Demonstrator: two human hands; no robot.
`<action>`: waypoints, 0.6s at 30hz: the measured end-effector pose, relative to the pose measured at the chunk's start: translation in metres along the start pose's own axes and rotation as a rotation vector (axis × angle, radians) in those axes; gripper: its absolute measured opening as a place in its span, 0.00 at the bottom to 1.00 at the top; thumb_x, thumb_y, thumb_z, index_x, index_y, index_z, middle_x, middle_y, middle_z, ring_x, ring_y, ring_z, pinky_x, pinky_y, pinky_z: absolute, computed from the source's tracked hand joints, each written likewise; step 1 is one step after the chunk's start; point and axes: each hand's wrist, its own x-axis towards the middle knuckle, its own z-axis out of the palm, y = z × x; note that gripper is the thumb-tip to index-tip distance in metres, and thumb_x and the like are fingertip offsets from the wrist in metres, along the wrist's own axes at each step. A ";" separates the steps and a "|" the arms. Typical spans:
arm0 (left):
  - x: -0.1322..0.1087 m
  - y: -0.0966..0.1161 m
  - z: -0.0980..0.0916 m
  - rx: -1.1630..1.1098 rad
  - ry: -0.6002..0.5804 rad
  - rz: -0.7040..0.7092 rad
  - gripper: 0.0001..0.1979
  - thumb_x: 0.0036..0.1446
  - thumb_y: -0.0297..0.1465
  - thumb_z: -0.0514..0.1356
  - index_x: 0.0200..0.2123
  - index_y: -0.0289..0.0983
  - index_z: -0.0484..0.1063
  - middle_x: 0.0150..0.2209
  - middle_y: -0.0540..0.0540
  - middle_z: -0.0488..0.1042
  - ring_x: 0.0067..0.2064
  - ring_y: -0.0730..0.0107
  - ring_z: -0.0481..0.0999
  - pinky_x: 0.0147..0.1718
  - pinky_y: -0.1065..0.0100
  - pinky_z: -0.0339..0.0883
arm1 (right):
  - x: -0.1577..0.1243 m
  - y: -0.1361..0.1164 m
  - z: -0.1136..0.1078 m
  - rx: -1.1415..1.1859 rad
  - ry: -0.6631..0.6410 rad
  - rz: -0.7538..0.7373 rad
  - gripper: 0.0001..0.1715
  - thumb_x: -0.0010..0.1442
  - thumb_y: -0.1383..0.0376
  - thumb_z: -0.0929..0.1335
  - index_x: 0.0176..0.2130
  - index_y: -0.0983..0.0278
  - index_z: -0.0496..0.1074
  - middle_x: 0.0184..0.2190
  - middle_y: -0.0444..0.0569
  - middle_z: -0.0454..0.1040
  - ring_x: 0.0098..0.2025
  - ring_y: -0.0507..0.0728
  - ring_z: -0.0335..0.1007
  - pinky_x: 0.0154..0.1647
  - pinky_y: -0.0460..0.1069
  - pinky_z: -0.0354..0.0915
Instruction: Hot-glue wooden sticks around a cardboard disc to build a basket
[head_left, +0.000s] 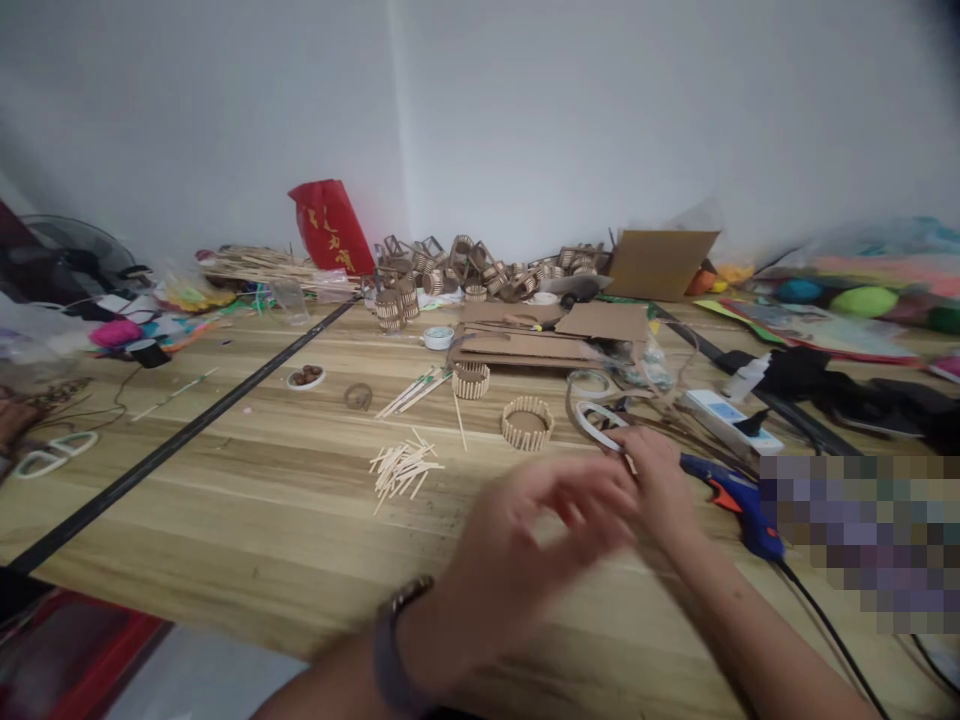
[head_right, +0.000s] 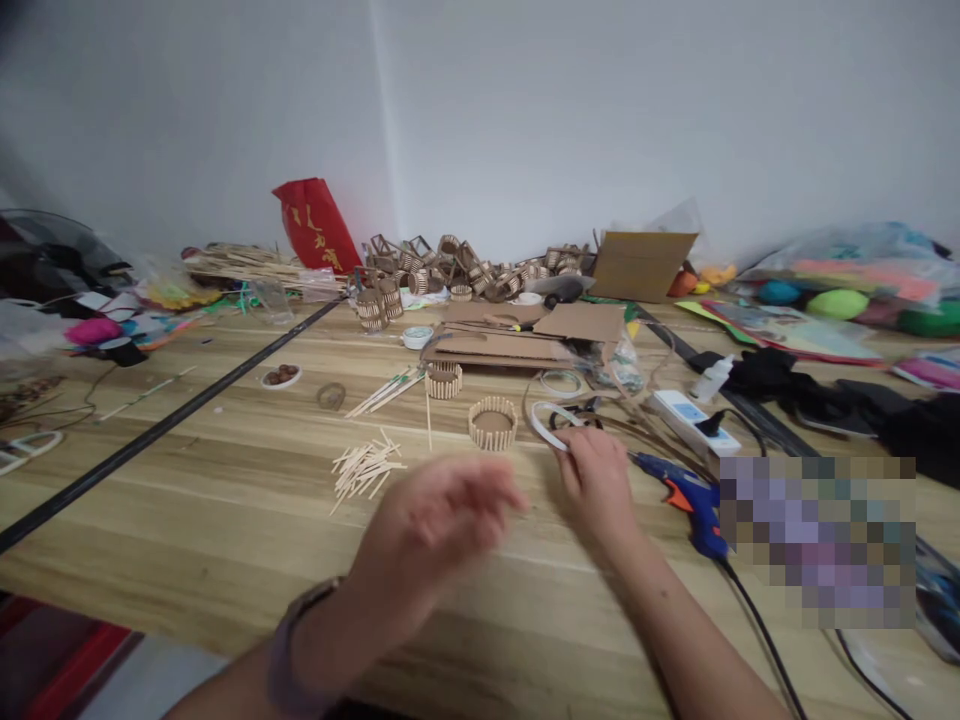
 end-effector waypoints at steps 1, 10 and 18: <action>0.013 -0.005 -0.010 0.133 0.071 0.048 0.19 0.61 0.45 0.55 0.48 0.41 0.72 0.43 0.44 0.77 0.41 0.65 0.76 0.41 0.63 0.71 | 0.002 -0.004 -0.005 0.066 -0.018 -0.042 0.13 0.63 0.63 0.59 0.36 0.60 0.72 0.31 0.52 0.74 0.37 0.61 0.68 0.38 0.54 0.60; 0.046 -0.050 -0.054 1.082 -0.114 0.286 0.17 0.66 0.39 0.51 0.31 0.40 0.74 0.35 0.48 0.78 0.50 0.58 0.68 0.53 0.56 0.57 | 0.012 -0.031 -0.029 0.320 -0.268 -0.231 0.16 0.66 0.58 0.58 0.37 0.59 0.72 0.30 0.50 0.76 0.34 0.58 0.70 0.36 0.52 0.62; 0.027 -0.081 -0.067 1.171 -0.330 -0.246 0.16 0.61 0.36 0.57 0.23 0.36 0.70 0.26 0.48 0.74 0.30 0.66 0.70 0.26 0.68 0.50 | 0.011 -0.003 -0.031 0.084 -0.548 -0.213 0.15 0.63 0.59 0.62 0.30 0.58 0.73 0.24 0.45 0.75 0.28 0.56 0.69 0.33 0.51 0.57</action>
